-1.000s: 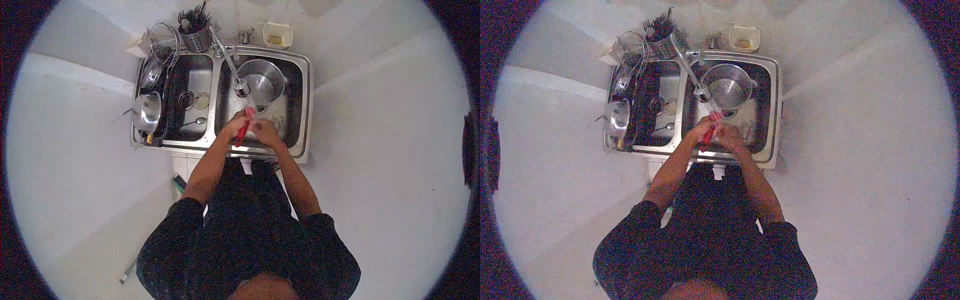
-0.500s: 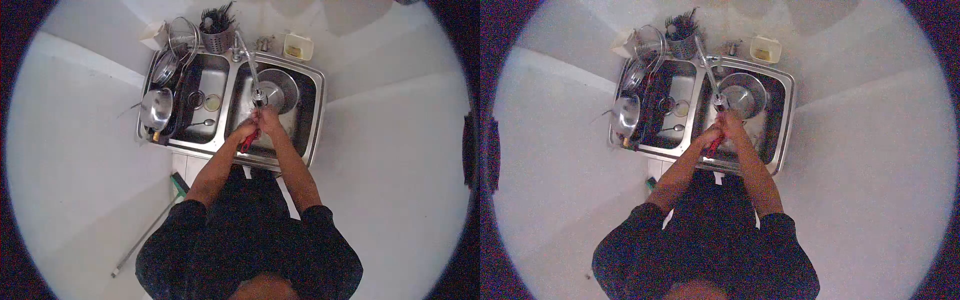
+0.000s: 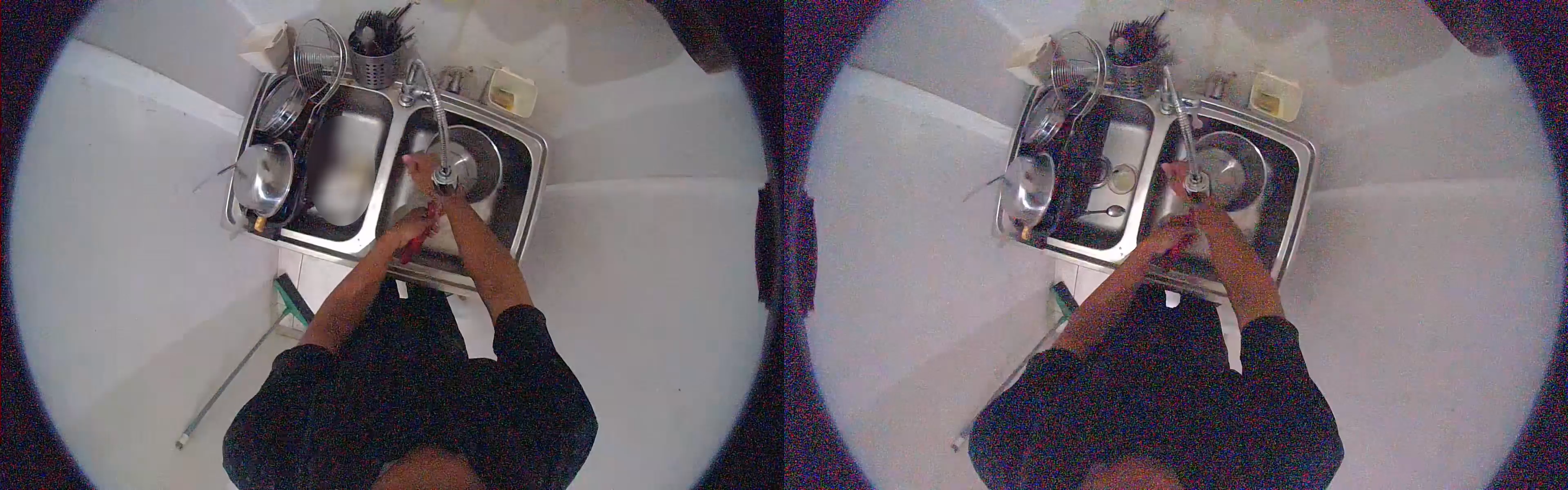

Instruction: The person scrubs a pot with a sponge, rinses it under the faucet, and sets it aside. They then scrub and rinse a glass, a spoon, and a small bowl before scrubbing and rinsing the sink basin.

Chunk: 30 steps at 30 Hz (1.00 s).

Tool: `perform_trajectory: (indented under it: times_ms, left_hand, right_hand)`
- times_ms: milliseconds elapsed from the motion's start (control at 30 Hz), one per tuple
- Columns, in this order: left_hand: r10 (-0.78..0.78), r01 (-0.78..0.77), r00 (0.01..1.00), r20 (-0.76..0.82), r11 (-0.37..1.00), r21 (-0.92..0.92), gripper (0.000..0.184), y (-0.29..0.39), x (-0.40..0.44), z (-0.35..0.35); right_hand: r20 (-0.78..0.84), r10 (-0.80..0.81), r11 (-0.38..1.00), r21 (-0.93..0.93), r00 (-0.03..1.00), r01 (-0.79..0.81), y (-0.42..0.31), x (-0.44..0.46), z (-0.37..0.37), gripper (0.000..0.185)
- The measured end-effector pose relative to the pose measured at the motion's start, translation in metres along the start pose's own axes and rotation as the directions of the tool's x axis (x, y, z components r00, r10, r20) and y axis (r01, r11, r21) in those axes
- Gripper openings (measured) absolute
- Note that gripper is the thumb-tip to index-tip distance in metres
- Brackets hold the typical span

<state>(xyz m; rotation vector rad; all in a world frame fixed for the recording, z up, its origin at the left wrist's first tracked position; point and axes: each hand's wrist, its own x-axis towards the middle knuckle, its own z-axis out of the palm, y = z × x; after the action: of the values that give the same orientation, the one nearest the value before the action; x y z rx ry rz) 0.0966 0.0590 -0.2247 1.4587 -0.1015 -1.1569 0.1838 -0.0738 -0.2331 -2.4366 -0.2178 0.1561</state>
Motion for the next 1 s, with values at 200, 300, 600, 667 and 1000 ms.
perform_trajectory:
  times_ms: [200, 300, 600, 667, 1000]
  left_hand:
    - [-0.013, 0.005, 0.994, -0.106, 0.997, -0.083, 0.040, -0.015, -0.016, -0.031]
    - [-0.021, -0.012, 0.997, -0.079, 0.917, -0.398, 0.039, 0.004, -0.039, -0.062]
    - [0.284, -0.085, 0.466, -0.838, 0.957, 0.277, 0.038, -0.027, -0.034, -0.157]
    - [0.493, 0.063, 0.410, -0.767, 0.824, 0.563, 0.058, -0.021, -0.038, -0.160]
    - [0.547, 0.022, 0.696, -0.464, 0.630, 0.776, 0.095, -0.036, 0.018, -0.204]
  right_hand:
    - [0.175, 0.180, 0.974, -0.169, 0.968, -0.150, -0.053, -0.011, -0.103, 0.041]
    - [0.232, 0.230, 0.972, -0.011, 0.945, -0.234, -0.038, -0.001, -0.123, 0.036]
    - [0.040, 0.227, -0.067, 0.997, 0.973, -0.026, 0.069, 0.084, -0.077, 0.038]
    - [0.197, 0.306, -0.258, 0.959, 0.931, -0.118, 0.039, 0.096, -0.119, 0.038]
    - [-0.163, 0.645, 0.510, 0.819, 0.747, -0.261, -0.035, 0.005, -0.178, 0.027]
